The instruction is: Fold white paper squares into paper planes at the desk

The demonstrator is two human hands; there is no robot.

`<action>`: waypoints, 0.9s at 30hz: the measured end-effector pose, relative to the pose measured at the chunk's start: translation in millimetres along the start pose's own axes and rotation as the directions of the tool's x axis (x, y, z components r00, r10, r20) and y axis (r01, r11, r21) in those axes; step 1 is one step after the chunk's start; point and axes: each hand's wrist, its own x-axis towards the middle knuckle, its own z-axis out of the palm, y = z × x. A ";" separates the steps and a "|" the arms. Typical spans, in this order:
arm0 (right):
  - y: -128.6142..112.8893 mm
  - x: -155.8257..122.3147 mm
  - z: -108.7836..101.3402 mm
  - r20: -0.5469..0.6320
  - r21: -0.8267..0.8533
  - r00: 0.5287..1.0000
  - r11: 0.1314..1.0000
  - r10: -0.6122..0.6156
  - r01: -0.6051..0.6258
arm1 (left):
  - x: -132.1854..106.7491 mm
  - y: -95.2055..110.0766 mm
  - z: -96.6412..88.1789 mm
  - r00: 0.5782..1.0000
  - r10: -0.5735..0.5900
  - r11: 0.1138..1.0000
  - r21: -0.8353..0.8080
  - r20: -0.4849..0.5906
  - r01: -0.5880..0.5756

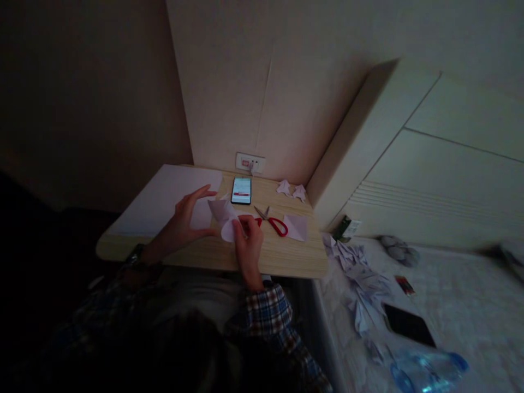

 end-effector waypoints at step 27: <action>2.9 -2.4 10.8 -0.057 0.064 0.998 0.998 0.013 -0.010 | -7.5 26.0 37.2 0.841 -0.541 0.615 -0.686 -0.007 0.390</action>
